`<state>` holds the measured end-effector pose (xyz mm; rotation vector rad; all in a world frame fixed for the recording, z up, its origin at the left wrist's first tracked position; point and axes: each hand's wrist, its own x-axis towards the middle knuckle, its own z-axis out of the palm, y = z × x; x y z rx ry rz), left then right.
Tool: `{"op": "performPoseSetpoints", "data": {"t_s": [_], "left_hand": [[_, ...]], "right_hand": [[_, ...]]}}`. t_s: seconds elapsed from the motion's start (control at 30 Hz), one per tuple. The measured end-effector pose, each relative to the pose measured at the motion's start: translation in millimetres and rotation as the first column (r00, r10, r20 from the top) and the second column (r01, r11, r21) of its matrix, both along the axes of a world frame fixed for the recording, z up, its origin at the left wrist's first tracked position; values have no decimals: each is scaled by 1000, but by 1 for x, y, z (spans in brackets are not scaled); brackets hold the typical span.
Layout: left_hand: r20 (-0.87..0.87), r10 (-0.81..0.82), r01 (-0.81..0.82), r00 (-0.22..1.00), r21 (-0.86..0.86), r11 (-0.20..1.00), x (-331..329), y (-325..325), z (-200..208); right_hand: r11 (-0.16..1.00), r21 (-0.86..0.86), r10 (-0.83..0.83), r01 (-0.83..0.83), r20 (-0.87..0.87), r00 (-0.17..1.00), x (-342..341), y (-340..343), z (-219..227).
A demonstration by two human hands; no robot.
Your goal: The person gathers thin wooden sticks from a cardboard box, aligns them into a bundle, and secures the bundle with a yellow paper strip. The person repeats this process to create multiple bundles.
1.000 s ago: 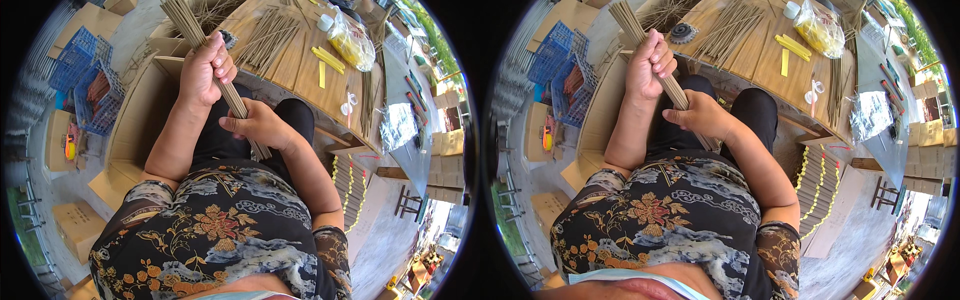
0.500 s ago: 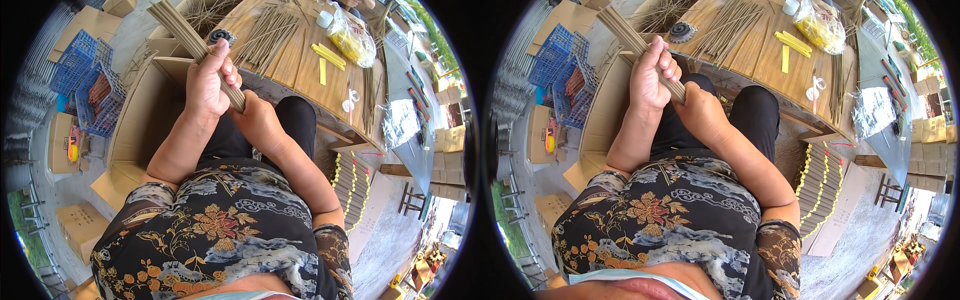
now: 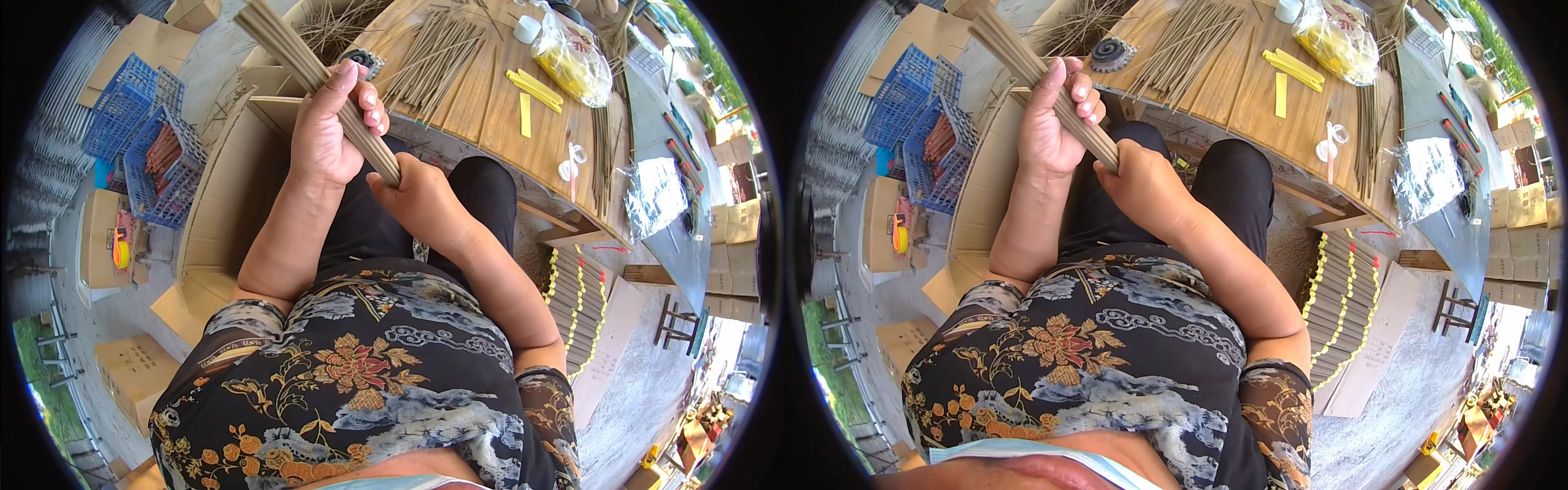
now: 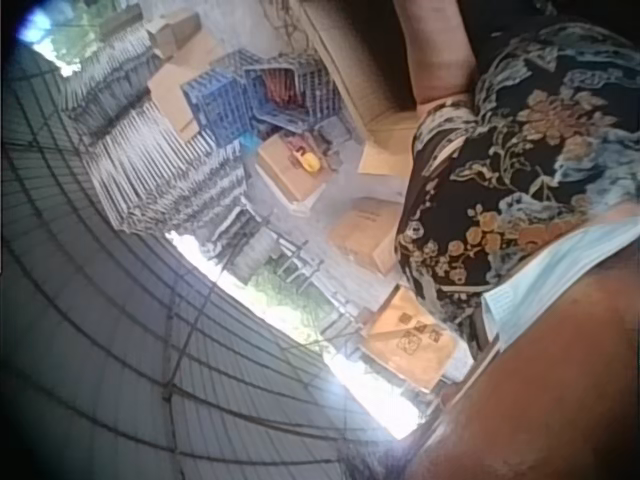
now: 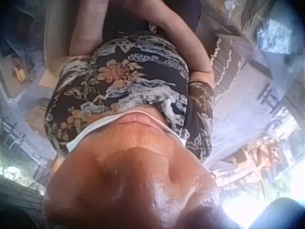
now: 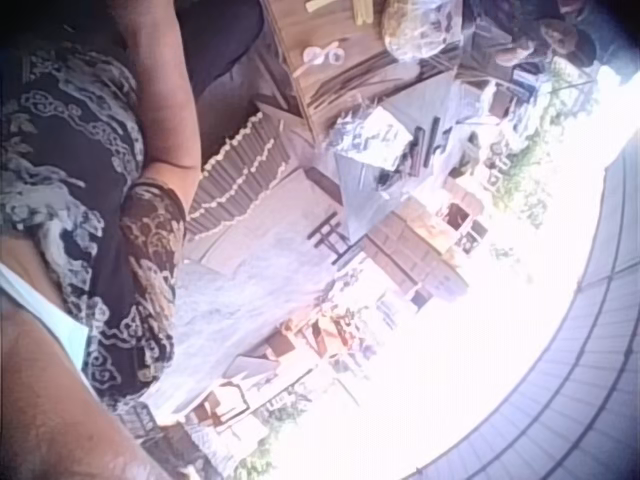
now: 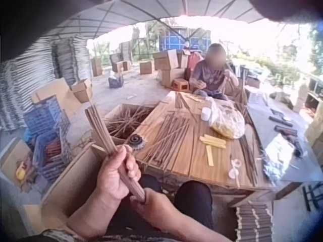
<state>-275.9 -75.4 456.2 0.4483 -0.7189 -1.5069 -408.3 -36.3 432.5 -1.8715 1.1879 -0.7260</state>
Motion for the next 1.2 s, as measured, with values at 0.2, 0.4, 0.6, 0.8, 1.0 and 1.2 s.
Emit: {"op": "performPoseSetpoints", "data": {"t_s": [0.2, 0.4, 0.6, 0.8, 1.0, 1.2], "left_hand": [[-57, -78, 74, 995, -56, 996, -6, 3, -6], [-53, -108, 108, 993, 1, 994, -2, 2, -14], [27, 29, -27, 999, -57, 998, 10, -2, -9], [105, 30, -22, 994, -79, 997, 8, 3, -6], [108, 7, -2, 994, -49, 999, 8, 1, -11], [35, -25, 24, 999, 25, 999, 14, -9, -15]], "right_hand": [[990, 133, 35, -46, 83, 996, 0, 1, 4], [974, 214, 66, -79, 70, 995, -1, -4, 2], [948, -294, -131, 121, -15, 991, -12, 5, 15], [986, -146, -81, 78, -13, 997, -12, 3, 16], [998, 30, -61, 60, 32, 998, -15, 0, 23], [994, 103, 37, -44, 68, 997, -18, -8, 30]]}}
